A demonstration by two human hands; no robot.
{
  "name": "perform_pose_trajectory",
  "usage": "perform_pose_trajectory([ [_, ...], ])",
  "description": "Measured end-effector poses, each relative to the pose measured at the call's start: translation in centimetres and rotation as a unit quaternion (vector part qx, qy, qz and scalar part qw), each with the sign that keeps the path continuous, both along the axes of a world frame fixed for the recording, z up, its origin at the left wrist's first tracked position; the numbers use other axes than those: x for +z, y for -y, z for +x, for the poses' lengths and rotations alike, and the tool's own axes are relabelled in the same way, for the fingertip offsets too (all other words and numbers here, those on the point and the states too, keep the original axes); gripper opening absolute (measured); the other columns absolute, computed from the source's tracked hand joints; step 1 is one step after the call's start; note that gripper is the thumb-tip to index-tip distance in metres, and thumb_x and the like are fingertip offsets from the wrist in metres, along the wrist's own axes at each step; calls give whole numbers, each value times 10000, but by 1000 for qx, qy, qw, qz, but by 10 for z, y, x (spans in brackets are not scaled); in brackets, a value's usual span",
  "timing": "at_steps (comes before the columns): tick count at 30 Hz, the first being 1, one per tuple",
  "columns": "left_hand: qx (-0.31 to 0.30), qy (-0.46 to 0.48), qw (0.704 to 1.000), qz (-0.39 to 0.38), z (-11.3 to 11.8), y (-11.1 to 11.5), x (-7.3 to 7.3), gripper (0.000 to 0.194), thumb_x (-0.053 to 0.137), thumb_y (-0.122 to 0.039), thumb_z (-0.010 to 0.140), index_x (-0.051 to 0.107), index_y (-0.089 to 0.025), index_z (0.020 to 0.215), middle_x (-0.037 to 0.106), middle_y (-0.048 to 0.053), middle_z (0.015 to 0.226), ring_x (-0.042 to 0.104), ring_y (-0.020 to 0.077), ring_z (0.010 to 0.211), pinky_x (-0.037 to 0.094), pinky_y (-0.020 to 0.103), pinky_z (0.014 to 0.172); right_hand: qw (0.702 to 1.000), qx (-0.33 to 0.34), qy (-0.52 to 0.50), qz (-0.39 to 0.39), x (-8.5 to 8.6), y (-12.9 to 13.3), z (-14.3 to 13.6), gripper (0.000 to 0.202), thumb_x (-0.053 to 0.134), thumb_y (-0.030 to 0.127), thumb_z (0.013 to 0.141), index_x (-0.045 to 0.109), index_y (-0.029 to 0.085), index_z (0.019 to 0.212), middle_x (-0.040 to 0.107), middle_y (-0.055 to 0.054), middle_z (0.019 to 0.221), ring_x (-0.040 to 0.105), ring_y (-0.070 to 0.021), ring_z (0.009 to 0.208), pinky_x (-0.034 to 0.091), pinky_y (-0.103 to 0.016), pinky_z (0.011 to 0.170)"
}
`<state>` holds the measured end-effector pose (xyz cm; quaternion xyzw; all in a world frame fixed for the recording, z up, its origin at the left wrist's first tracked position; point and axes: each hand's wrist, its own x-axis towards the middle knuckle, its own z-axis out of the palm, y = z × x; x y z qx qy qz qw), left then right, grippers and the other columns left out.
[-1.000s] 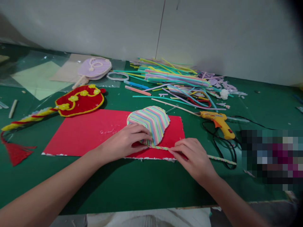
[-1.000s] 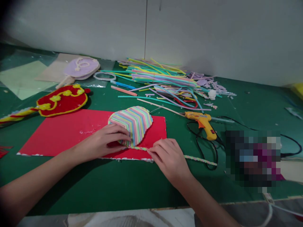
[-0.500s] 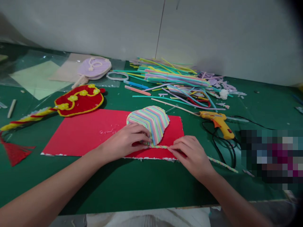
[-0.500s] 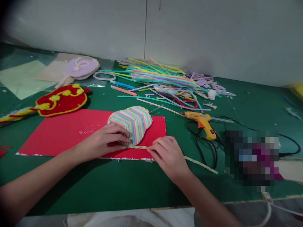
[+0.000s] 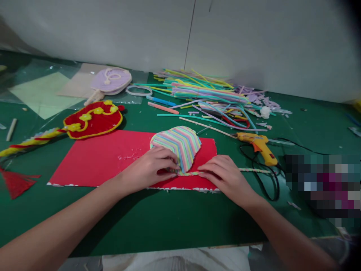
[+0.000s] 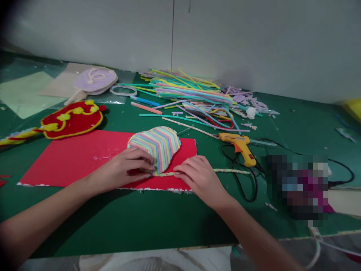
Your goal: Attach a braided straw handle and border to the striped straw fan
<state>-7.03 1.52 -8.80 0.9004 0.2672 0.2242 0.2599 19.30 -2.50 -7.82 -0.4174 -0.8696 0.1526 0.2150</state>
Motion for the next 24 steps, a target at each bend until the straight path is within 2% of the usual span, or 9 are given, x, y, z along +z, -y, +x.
perform_pose_trajectory([
  [3, 0, 3, 1000, 1, 1, 0, 1, 116, 577, -212, 855, 684, -186, 891, 647, 60, 986, 580, 155, 915, 450, 283, 814, 1000, 24, 8, -1, 1, -8, 2, 220, 495, 277, 920, 634, 224, 1081, 651, -45, 900, 562, -164, 877, 383, -342, 836],
  [13, 3, 10, 1000, -4, 2, -1, 1, 116, 581, -213, 850, 690, -190, 884, 654, 59, 971, 586, 153, 907, 449, 275, 810, 996, 90, 11, 2, -3, -29, 4, 247, 521, 335, 899, 667, 286, 1093, 604, -27, 837, 527, -151, 843, 390, -327, 828],
  [24, 4, 14, 1000, -14, 1, -1, 0, 112, 592, -219, 845, 688, -194, 896, 646, 54, 984, 583, 152, 908, 446, 275, 815, 992, 125, -31, 2, -5, -41, 0, 176, 570, 292, 873, 710, 281, 978, 598, -14, 805, 533, -147, 845, 406, -328, 819],
])
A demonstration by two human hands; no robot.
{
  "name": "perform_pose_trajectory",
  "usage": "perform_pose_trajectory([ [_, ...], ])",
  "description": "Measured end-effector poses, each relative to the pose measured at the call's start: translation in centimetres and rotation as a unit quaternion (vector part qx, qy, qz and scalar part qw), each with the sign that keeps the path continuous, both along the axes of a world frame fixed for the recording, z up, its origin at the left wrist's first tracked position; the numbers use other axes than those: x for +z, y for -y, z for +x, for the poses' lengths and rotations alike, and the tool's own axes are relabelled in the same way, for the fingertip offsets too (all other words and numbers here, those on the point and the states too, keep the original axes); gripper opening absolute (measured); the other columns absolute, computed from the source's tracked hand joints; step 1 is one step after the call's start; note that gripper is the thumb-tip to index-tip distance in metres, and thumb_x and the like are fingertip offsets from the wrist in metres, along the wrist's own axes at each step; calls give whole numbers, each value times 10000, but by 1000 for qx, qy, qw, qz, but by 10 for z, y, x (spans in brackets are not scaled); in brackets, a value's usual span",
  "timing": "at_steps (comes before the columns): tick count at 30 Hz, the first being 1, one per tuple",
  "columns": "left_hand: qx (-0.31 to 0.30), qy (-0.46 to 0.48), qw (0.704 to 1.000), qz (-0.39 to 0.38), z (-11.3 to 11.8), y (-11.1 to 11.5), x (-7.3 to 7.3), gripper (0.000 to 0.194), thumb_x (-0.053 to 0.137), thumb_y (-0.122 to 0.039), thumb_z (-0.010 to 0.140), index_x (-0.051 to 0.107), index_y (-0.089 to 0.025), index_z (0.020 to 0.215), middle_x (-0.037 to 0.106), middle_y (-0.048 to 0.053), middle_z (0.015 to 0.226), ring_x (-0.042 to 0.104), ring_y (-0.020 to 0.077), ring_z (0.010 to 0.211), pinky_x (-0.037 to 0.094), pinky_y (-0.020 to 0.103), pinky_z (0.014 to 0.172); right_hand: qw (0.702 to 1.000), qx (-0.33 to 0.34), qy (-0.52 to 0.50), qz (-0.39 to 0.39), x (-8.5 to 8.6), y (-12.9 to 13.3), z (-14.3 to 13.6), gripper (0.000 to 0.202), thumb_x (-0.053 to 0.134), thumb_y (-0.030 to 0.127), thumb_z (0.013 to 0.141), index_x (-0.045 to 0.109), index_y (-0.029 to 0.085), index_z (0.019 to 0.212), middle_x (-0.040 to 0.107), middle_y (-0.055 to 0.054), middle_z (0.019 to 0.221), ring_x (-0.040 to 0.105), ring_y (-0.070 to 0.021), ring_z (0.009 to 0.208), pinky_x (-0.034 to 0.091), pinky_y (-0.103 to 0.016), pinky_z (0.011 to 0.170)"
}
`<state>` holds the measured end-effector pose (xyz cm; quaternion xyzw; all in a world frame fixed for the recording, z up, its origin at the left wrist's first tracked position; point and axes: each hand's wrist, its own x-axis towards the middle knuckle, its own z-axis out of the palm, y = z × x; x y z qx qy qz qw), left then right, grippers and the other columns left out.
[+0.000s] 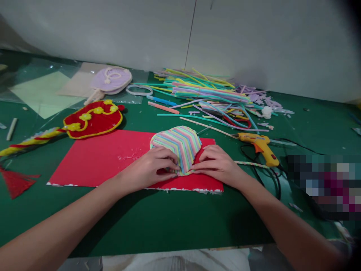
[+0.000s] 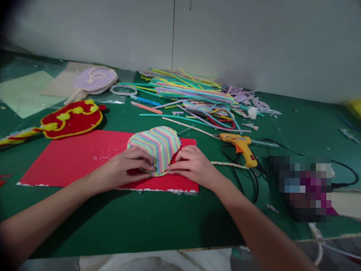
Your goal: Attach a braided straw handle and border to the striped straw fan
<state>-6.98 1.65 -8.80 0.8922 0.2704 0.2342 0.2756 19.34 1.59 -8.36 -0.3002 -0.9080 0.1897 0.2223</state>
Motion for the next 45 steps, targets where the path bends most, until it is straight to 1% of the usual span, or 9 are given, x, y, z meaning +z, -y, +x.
perform_pose_trajectory([
  [3, 0, 3, 1000, 1, 0, 0, 0, 109, 596, -220, 843, 689, -192, 892, 647, 51, 981, 584, 151, 904, 448, 275, 809, 1000, 4, -11, -5, -1, -2, -1, 177, 551, 274, 884, 720, 281, 935, 602, -16, 801, 539, -151, 858, 411, -338, 830],
  [9, -1, 6, 1000, -2, 0, -1, 1, 122, 595, -212, 843, 693, -196, 913, 647, 54, 972, 586, 148, 908, 452, 271, 812, 999, -10, -39, -16, -8, -2, -4, 144, 588, 246, 858, 727, 268, 891, 611, -28, 856, 549, -160, 903, 421, -335, 845],
  [12, 1, 1, 1000, -10, 0, -1, 1, 133, 584, -222, 852, 692, -201, 926, 646, 59, 987, 583, 148, 921, 452, 274, 825, 998, -8, -59, -15, -10, -1, -5, 137, 593, 244, 854, 727, 257, 880, 621, -33, 853, 553, -162, 893, 422, -336, 840],
  [21, -1, 3, 1000, -10, 0, -1, 1, 124, 587, -214, 849, 690, -194, 915, 642, 57, 983, 580, 147, 917, 449, 269, 824, 998, -9, -61, -33, -9, 0, -6, 123, 604, 248, 847, 725, 246, 870, 635, -29, 845, 549, -163, 897, 405, -349, 878],
  [29, -1, 11, 1000, -2, 0, -1, 0, 129, 584, -214, 849, 691, -196, 919, 643, 60, 974, 577, 150, 910, 455, 279, 823, 996, -17, -74, -52, -9, 0, -6, 126, 595, 275, 856, 706, 239, 902, 649, -31, 846, 567, -165, 871, 407, -363, 882],
  [33, 3, 16, 1000, 5, 1, -1, 0, 122, 587, -216, 846, 691, -196, 906, 651, 60, 962, 581, 146, 895, 462, 276, 813, 996, -26, -74, -44, -9, -1, -8, 186, 608, 295, 844, 700, 241, 996, 635, -27, 815, 565, -157, 850, 425, -339, 849],
  [37, 1, 25, 999, 28, 1, -1, -1, 106, 594, -209, 843, 688, -188, 887, 653, 58, 941, 580, 144, 874, 460, 276, 799, 997, -27, -65, -40, -11, -2, -9, 166, 614, 313, 836, 722, 269, 954, 629, -24, 819, 566, -156, 847, 434, -336, 829],
  [40, -1, 34, 998, 45, 0, -1, -3, 100, 598, -196, 842, 687, -188, 886, 641, 65, 961, 579, 148, 895, 455, 284, 805, 997, -23, -66, -41, -13, -2, -8, 164, 617, 301, 835, 723, 275, 958, 627, -22, 822, 564, -155, 847, 434, -344, 830],
  [45, 0, 33, 999, 34, -1, 0, -2, 114, 592, -187, 847, 694, -192, 898, 622, 76, 997, 579, 155, 922, 459, 288, 806, 997, -22, -64, -42, -12, -2, -7, 171, 618, 262, 836, 722, 258, 971, 622, -31, 827, 555, -158, 855, 433, -340, 816],
])
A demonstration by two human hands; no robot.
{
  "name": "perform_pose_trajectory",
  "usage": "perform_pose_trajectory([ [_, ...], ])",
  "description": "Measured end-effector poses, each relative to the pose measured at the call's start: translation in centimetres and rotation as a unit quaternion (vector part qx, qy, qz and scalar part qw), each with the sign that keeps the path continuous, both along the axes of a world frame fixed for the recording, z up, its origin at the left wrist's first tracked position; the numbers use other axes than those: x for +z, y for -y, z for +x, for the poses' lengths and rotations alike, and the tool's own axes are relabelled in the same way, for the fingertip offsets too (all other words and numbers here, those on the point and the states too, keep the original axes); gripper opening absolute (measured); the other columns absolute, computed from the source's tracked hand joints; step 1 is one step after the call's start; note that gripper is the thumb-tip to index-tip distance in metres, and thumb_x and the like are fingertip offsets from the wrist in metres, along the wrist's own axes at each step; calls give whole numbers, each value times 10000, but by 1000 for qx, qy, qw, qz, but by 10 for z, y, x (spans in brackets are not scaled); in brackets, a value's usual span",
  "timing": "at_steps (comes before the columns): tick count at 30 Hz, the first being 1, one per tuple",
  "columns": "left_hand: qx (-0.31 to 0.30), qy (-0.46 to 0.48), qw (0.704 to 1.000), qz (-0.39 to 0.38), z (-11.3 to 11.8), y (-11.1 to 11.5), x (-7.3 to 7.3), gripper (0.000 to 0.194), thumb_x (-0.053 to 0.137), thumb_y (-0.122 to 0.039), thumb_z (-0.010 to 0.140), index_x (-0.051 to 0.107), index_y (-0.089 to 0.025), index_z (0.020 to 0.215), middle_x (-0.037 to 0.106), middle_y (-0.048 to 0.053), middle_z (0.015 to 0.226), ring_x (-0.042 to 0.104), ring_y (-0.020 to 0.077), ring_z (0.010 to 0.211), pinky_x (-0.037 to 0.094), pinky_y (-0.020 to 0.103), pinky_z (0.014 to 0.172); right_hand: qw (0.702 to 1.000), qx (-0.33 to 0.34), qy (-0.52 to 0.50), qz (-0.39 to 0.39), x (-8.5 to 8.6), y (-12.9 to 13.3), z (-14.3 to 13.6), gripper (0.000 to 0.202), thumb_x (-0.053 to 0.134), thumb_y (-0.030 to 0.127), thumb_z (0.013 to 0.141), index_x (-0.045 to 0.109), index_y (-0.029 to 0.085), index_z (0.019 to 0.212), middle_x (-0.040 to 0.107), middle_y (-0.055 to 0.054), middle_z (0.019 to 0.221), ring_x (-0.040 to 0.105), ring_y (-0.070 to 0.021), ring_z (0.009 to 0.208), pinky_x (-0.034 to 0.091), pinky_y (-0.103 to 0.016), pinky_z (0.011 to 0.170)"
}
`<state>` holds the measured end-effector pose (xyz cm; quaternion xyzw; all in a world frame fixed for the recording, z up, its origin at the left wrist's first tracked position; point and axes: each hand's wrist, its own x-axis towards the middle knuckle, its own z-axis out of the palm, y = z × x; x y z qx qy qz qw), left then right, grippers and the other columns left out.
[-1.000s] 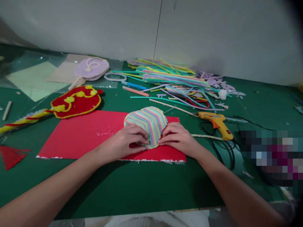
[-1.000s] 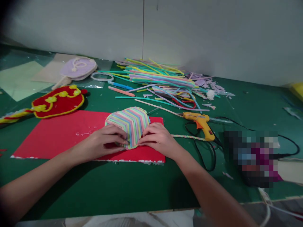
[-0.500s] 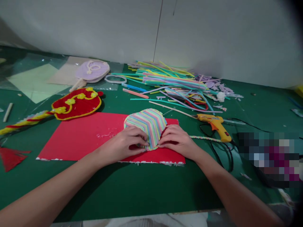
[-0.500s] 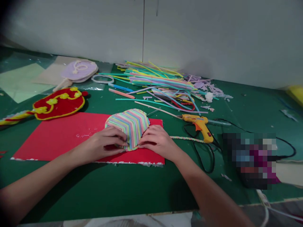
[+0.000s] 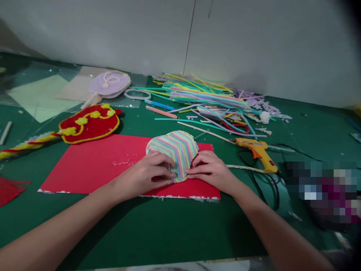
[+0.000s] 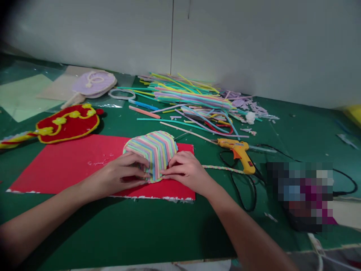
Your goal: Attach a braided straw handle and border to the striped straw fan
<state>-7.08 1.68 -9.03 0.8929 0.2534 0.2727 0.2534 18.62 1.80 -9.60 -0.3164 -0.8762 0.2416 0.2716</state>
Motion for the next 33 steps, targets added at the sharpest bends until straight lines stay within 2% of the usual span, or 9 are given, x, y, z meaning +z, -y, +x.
perform_pose_trajectory([
  [12, -3, 8, 1000, -15, 2, -1, 2, 124, 588, -184, 846, 708, -177, 877, 621, 86, 986, 575, 129, 815, 486, 250, 708, 1000, -1, 3, 10, 0, 0, -1, 162, 617, 266, 836, 723, 269, 958, 627, -23, 822, 549, -154, 837, 432, -337, 795],
  [27, -5, -4, 999, -37, 1, -1, 0, 142, 602, -171, 831, 713, -205, 913, 631, 77, 1011, 573, 147, 898, 478, 264, 793, 1000, 2, 6, 11, 4, 0, -2, 173, 582, 291, 860, 726, 258, 951, 623, -28, 815, 546, -153, 829, 430, -332, 777],
  [33, -8, 2, 999, -33, 1, -2, 0, 149, 595, -167, 836, 710, -204, 923, 629, 78, 1006, 572, 141, 887, 480, 255, 775, 1000, -2, 6, 6, 1, 1, -1, 179, 603, 292, 844, 717, 272, 980, 617, -27, 833, 542, -155, 850, 425, -330, 799],
])
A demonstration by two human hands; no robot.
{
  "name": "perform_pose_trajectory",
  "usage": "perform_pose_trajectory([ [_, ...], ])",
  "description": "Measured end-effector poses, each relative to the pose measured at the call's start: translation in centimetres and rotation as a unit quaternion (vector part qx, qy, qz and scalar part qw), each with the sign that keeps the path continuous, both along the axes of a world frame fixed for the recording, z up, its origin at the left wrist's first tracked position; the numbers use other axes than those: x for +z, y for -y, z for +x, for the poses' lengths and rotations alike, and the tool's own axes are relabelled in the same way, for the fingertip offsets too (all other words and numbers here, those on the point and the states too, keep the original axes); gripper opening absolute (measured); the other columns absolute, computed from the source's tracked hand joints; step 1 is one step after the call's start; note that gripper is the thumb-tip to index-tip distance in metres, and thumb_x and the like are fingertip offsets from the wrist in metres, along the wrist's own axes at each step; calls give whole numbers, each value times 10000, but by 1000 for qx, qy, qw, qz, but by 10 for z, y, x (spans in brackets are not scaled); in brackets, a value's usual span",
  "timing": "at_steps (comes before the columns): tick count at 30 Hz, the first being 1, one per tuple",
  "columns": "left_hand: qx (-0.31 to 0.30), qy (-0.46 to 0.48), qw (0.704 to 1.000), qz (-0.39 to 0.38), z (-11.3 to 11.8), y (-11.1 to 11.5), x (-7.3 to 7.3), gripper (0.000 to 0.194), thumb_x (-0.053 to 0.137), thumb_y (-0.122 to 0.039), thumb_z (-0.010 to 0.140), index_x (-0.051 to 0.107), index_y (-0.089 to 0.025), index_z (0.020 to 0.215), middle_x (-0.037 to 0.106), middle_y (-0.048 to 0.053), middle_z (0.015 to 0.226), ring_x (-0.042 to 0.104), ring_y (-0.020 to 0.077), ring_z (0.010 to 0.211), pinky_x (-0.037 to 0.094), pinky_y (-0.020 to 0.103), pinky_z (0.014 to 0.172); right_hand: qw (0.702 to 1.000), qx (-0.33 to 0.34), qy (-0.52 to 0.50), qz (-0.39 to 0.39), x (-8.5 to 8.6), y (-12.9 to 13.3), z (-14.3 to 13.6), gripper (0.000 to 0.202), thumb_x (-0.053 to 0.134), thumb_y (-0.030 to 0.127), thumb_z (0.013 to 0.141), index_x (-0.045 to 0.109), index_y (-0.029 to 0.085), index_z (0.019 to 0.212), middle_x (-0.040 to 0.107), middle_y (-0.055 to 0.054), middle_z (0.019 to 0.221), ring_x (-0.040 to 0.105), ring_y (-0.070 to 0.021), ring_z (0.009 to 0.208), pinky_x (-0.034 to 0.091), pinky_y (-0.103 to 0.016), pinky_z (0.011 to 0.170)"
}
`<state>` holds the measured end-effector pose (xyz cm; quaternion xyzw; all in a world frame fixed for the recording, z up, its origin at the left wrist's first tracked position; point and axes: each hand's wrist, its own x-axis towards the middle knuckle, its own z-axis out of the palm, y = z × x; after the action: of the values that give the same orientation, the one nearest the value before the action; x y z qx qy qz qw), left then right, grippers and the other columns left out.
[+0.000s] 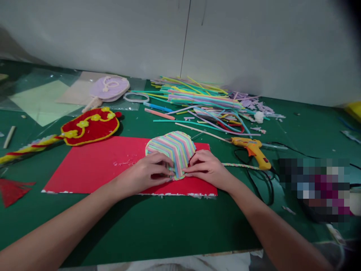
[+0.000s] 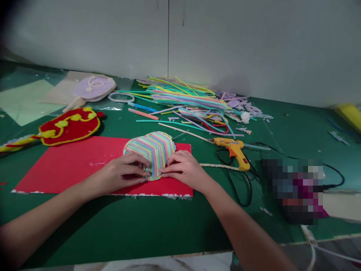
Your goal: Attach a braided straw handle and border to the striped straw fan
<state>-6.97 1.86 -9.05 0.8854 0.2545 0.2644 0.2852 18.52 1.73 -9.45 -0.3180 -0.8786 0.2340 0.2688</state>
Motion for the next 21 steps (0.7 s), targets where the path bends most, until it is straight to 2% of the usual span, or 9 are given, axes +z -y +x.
perform_pose_trajectory([
  [9, 2, 0, 1000, 11, 0, 0, 1, 141, 585, -178, 843, 708, -192, 909, 632, 79, 974, 578, 152, 901, 488, 263, 774, 996, 45, 68, 30, 5, 0, 1, 359, 452, 121, 913, 678, 355, 1065, 568, -24, 834, 476, -155, 865, 383, -323, 815],
  [21, 2, 0, 1000, 12, 1, 1, 2, 131, 589, -181, 840, 709, -187, 893, 630, 81, 970, 579, 151, 898, 487, 260, 770, 995, 39, 85, 24, 7, 1, 0, 382, 432, 108, 913, 681, 358, 1056, 541, -28, 830, 460, -156, 858, 372, -322, 815],
])
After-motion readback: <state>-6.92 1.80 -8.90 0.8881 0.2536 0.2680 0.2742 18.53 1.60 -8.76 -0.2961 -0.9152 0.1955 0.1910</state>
